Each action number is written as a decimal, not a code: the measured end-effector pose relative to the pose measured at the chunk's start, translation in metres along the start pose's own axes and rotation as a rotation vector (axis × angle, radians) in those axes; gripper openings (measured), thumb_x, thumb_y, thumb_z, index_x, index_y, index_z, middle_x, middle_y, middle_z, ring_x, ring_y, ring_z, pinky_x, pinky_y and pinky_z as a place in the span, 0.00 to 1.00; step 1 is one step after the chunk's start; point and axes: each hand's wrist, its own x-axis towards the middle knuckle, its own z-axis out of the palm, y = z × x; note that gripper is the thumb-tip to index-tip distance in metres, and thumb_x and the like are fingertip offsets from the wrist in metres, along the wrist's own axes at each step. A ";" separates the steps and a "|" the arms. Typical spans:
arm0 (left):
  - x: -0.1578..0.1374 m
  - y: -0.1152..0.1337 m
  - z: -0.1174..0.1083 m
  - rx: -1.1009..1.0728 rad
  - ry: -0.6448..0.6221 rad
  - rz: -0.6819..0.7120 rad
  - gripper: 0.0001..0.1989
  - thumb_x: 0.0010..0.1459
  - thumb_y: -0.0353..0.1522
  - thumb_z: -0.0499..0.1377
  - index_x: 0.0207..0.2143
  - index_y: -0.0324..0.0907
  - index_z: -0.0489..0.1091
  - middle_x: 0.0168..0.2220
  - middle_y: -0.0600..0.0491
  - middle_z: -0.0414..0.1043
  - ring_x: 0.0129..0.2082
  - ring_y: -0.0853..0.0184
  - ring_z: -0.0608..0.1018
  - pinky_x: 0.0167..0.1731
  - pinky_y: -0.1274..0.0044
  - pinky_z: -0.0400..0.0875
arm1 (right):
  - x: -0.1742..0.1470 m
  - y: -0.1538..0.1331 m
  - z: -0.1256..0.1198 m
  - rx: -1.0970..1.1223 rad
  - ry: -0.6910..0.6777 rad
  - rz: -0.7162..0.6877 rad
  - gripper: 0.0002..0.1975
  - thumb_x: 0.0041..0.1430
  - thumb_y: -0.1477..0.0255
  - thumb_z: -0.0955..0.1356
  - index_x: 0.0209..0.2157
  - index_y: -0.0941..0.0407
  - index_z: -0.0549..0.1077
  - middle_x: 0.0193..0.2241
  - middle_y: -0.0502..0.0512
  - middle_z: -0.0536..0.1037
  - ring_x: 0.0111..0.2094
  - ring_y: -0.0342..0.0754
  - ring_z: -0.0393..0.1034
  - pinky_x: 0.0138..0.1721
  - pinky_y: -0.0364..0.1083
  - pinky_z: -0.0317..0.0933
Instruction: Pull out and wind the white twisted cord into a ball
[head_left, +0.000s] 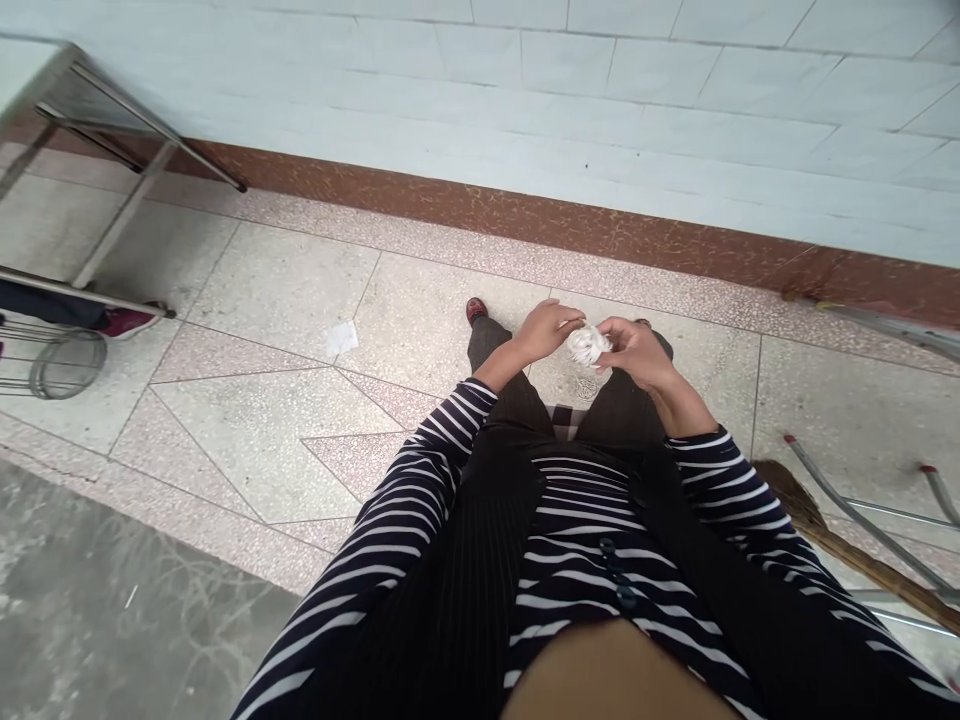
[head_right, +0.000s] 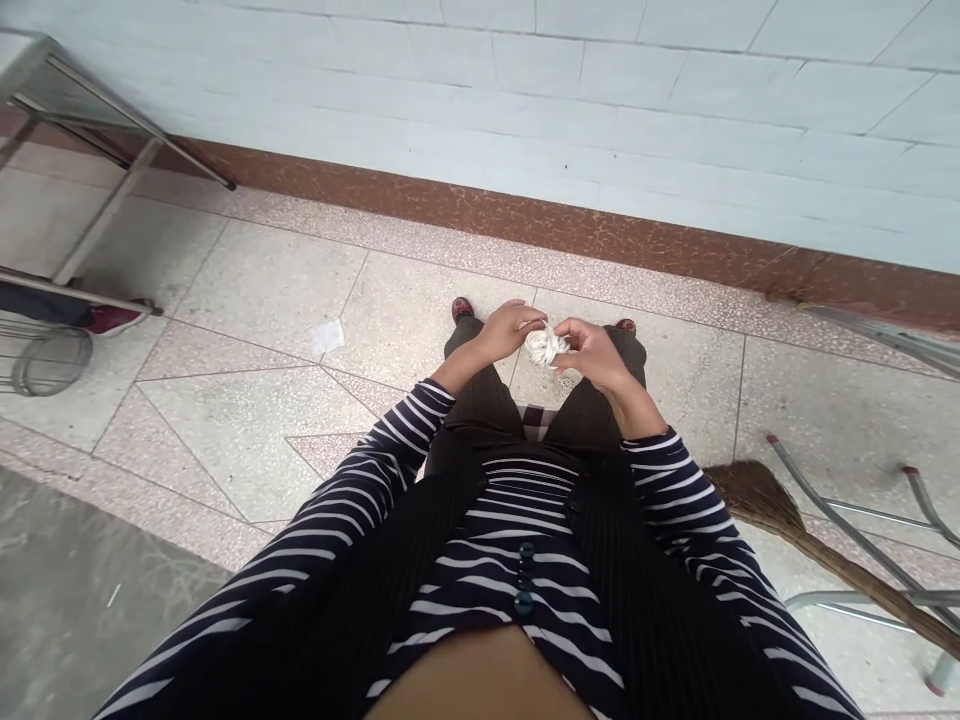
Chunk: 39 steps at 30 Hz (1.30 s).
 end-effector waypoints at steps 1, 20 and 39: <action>-0.001 -0.001 0.007 -0.054 0.000 -0.038 0.15 0.75 0.33 0.54 0.42 0.41 0.81 0.45 0.48 0.85 0.47 0.61 0.83 0.64 0.64 0.68 | 0.000 -0.005 -0.005 0.111 0.044 -0.030 0.23 0.36 0.65 0.81 0.36 0.52 0.74 0.31 0.48 0.77 0.30 0.48 0.72 0.27 0.46 0.70; -0.031 0.007 0.020 -0.016 -0.069 -0.038 0.13 0.74 0.31 0.55 0.45 0.42 0.80 0.47 0.49 0.85 0.51 0.62 0.83 0.70 0.61 0.63 | -0.034 0.004 0.011 0.173 -0.099 0.159 0.21 0.32 0.69 0.81 0.31 0.54 0.76 0.28 0.47 0.78 0.29 0.47 0.72 0.25 0.45 0.71; -0.049 0.035 0.008 0.033 -0.147 -0.031 0.13 0.76 0.33 0.57 0.45 0.43 0.82 0.44 0.48 0.86 0.50 0.62 0.84 0.73 0.60 0.60 | -0.042 0.010 0.016 -0.250 -0.082 0.170 0.15 0.37 0.71 0.73 0.31 0.52 0.71 0.26 0.46 0.74 0.28 0.48 0.68 0.27 0.47 0.68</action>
